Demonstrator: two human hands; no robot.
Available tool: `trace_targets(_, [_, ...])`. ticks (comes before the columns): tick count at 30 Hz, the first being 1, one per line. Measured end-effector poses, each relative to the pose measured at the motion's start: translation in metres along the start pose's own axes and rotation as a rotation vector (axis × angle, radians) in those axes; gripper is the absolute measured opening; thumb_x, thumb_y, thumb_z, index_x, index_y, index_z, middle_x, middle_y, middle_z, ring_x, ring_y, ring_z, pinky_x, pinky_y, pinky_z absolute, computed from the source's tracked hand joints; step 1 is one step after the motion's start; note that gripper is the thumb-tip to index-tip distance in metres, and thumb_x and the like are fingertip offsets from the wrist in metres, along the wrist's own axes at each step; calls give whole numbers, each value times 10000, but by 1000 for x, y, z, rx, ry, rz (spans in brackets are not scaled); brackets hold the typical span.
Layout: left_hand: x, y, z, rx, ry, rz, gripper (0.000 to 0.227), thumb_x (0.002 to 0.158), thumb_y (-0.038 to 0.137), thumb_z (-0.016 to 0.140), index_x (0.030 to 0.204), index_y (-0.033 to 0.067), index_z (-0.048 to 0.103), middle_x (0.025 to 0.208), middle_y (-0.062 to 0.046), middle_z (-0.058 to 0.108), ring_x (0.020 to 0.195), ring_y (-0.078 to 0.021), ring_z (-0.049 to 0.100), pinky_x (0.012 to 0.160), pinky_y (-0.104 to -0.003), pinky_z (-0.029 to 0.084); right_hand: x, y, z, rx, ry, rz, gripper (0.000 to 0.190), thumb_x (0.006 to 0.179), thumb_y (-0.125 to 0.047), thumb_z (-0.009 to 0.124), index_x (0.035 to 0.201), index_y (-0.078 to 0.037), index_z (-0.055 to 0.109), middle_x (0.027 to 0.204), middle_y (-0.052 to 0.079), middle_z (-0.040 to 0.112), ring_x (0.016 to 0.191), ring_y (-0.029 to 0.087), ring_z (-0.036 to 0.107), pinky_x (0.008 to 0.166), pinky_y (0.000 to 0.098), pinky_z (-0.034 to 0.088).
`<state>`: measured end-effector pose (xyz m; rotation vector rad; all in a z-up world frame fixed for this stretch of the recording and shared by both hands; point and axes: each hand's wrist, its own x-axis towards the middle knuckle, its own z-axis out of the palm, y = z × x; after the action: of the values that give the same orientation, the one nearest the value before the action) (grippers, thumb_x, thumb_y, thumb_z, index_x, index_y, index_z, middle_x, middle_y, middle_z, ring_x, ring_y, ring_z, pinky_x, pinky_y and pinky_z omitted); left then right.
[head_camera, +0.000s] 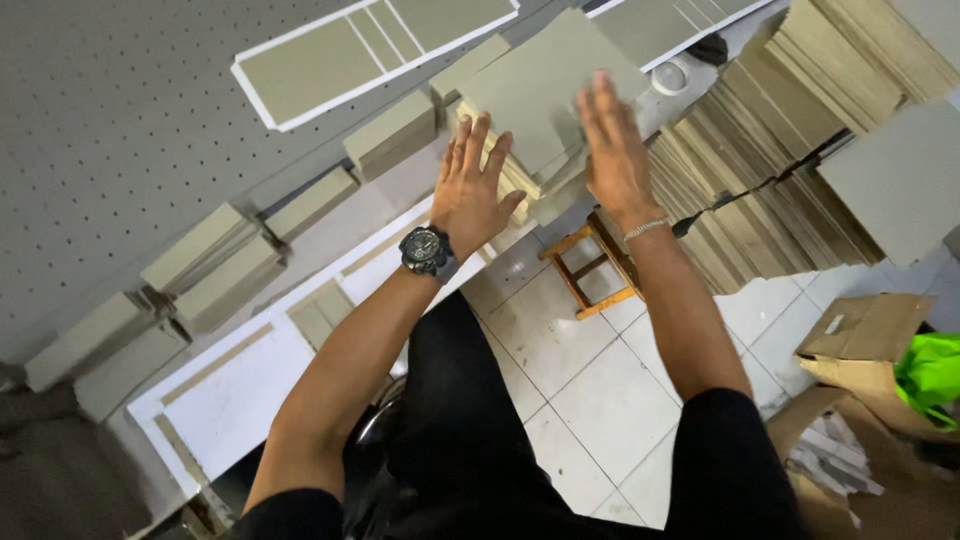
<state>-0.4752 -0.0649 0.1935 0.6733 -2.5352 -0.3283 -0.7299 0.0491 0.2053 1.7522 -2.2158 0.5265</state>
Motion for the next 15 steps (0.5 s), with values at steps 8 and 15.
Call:
trace_targets(8, [28,-8,-14,-151,215,-32,604,1029,365,807,1502,67,579,1650,-223,386,1582,-461,356,1198,-669,458,-3,30,-12,-60,52,-411,841,948,202,757,1661,-195,549,1704,121,526,1203,430,770,714,523,714])
trace_targets(15, [39,14,-33,-260,351,-90,413,1070,197,669,1447,67,561,1584,-194,472,1477,-428,541,1134,-641,580,-31,26,-69,-170,194,-366,771,905,221,607,1606,-97,650,1729,206,472,1291,393,769,969,464,685])
